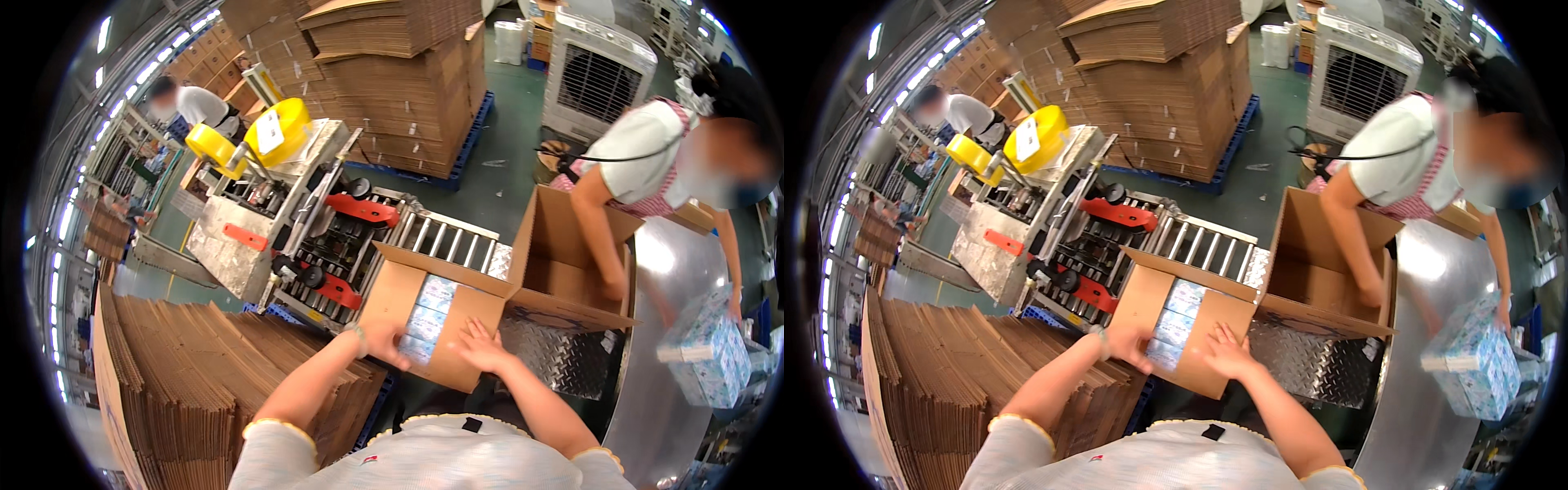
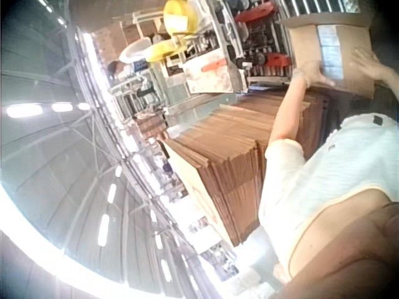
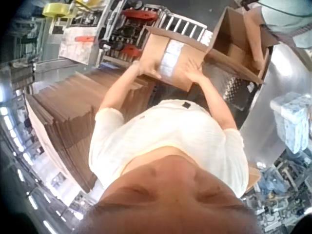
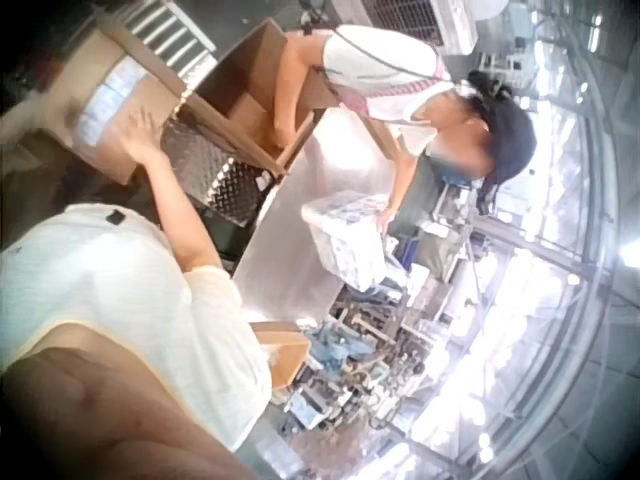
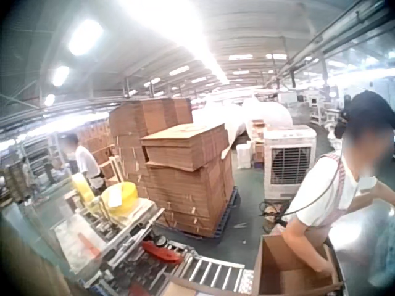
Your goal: The person picks up blue tissue packs from a metal table and a conveyor, places them into cardboard boxes, and pushes the filled boxes onto a roller conveyor.
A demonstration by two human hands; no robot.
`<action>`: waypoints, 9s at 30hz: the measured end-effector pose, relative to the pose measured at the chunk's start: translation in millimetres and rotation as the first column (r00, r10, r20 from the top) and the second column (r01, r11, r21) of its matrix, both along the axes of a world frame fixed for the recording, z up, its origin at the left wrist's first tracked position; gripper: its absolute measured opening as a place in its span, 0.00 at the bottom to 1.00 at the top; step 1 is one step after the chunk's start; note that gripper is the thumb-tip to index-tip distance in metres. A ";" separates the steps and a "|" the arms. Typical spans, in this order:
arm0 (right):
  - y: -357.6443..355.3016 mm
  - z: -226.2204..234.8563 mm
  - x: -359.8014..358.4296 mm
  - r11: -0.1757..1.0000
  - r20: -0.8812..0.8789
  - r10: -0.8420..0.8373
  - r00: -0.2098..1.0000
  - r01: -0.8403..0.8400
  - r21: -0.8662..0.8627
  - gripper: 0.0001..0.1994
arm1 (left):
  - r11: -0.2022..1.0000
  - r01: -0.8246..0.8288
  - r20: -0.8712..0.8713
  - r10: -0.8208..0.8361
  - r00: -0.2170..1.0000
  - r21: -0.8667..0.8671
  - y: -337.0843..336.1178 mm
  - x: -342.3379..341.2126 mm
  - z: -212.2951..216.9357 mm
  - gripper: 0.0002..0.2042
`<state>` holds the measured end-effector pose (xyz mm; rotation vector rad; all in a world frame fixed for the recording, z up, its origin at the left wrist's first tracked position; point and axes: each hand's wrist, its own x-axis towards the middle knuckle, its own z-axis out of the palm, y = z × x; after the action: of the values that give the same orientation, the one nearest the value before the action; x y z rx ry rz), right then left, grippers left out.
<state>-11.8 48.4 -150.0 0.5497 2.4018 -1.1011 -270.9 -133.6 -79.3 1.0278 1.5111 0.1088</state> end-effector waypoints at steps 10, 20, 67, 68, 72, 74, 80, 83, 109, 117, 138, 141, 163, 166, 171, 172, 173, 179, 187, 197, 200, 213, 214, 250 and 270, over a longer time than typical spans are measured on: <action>-39.1 -82.2 42.2 0.580 -0.226 -0.815 0.534 0.743 -0.335 0.61 | 0.733 0.201 -0.706 0.483 0.518 0.649 100.3 20.7 22.9 0.35; -22.7 -62.3 36.0 -0.084 0.625 -0.473 0.621 0.674 -0.734 0.39 | 0.802 0.082 -0.694 0.454 0.559 0.591 -5.8 72.5 -96.8 0.40; 10.3 -169.2 21.4 0.474 0.628 -0.171 0.759 0.623 -0.623 0.12 | 0.821 0.111 -0.654 0.520 -0.549 0.560 -269.5 104.3 403.5 0.22; 20.3 -165.7 23.6 0.420 0.606 -0.173 0.777 0.614 -0.668 0.13 | 0.839 0.066 -0.721 0.502 -0.478 0.540 -281.7 100.6 406.4 0.22; 56.5 -140.4 42.4 0.298 0.481 -0.347 0.805 0.581 -0.757 0.10 | 0.855 0.076 -0.718 0.476 -0.508 0.513 -284.4 96.7 401.0 0.14; 73.6 -121.6 74.5 0.262 0.434 -0.453 0.779 0.582 -0.770 0.10 | 0.851 0.145 -0.666 0.491 -0.561 0.505 -294.9 103.9 383.3 0.10; 95.2 -135.4 191.1 0.125 0.549 -0.542 0.636 0.707 -0.696 0.09 | 0.844 0.137 -0.388 0.376 -0.841 0.519 -389.2 144.8 373.9 0.07; 97.7 -134.0 217.4 0.113 0.510 -0.623 0.593 0.714 -0.691 0.08 | 0.820 0.407 -0.242 0.524 -0.817 0.403 -292.5 171.7 423.2 0.06; 38.4 203.1 298.1 0.758 -0.492 -0.122 0.862 0.401 0.515 0.13 | -0.047 -0.684 0.341 0.890 0.302 0.728 145.8 240.6 19.2 0.59; 94.7 195.1 302.4 0.893 -0.071 -0.439 0.896 0.443 0.072 0.30 | -0.061 -0.770 0.604 0.661 0.446 0.636 94.2 236.7 4.9 0.56; 116.9 96.8 385.6 0.681 0.386 0.166 0.907 -0.389 0.621 0.41 | 0.654 0.730 -0.675 -0.448 0.586 0.199 154.9 341.3 71.1 0.53; 138.0 146.4 306.4 0.955 0.163 0.275 0.947 -0.289 0.069 0.24 | 0.584 0.723 -0.743 -0.282 0.607 0.369 132.3 343.0 89.9 0.34; 167.2 134.9 308.6 0.699 -0.821 -0.312 0.478 0.701 0.142 0.13 | 0.577 0.457 -0.611 0.094 0.786 0.677 131.6 249.1 8.6 0.37; 160.9 58.0 318.2 0.324 -0.403 -0.903 0.146 0.848 -0.419 0.17 | 0.546 0.184 -0.480 0.470 0.740 0.818 58.2 136.4 -40.4 0.22; 104.0 -132.3 296.3 0.132 0.258 -0.912 0.320 0.822 -0.554 0.24 | 0.929 -0.166 -0.802 0.370 0.470 0.331 -27.8 14.4 -86.8 0.27; 79.2 -106.0 287.9 -0.008 0.389 -0.824 0.413 0.676 -0.736 0.22 | 0.897 -0.181 -0.771 0.439 0.461 0.403 -20.0 29.8 -76.9 0.26; 67.6 -93.2 275.1 0.011 0.313 -0.822 0.476 0.562 -0.827 0.22 | 0.850 -0.171 -0.717 0.514 0.471 0.497 -3.9 48.6 -64.2 0.26; 3.2 106.9 206.1 0.496 -0.349 -0.854 0.386 0.402 -0.770 0.14 | 0.391 -0.496 0.152 0.647 0.747 0.775 94.0 216.3 43.5 0.23; -8.7 58.4 217.5 0.880 -0.296 -0.428 0.854 0.319 -0.353 0.26 | 0.281 -0.942 0.741 0.590 0.320 0.184 143.8 348.4 53.6 0.21; 109.5 51.6 444.2 0.413 0.239 -0.336 0.911 -0.085 0.907 0.41 | 0.596 -0.486 0.130 0.539 0.832 0.640 107.1 266.9 -56.0 0.27; 115.2 -16.8 475.9 0.608 0.054 -0.614 0.787 0.429 0.668 0.45 | 0.590 -0.722 0.450 0.567 0.690 0.363 82.2 204.7 -128.1 0.26; 255.2 123.4 647.2 -0.246 -0.544 -0.809 0.222 0.713 0.657 0.26 | 0.408 0.469 -0.603 0.680 0.417 0.784 135.5 262.2 -54.0 0.23; 263.1 130.4 669.9 -0.380 -0.593 -0.791 0.150 0.640 0.668 0.28 | 0.302 0.627 -0.622 0.682 0.385 0.718 160.0 302.0 -7.9 0.22; 158.3 78.9 672.0 -0.293 -0.428 -0.880 -0.207 0.945 0.145 0.26 | 0.153 0.873 -0.808 -0.330 0.487 0.463 441.1 634.8 23.3 0.54; 303.7 129.9 732.0 -0.305 -0.672 -0.737 0.074 0.851 0.428 0.29 | -0.182 0.774 -0.776 -0.344 0.528 0.607 419.1 645.7 87.7 0.36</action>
<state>720.3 352.1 -20.1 3.0075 2.1858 -0.0501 374.8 285.6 8.4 2.9937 0.8672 0.2546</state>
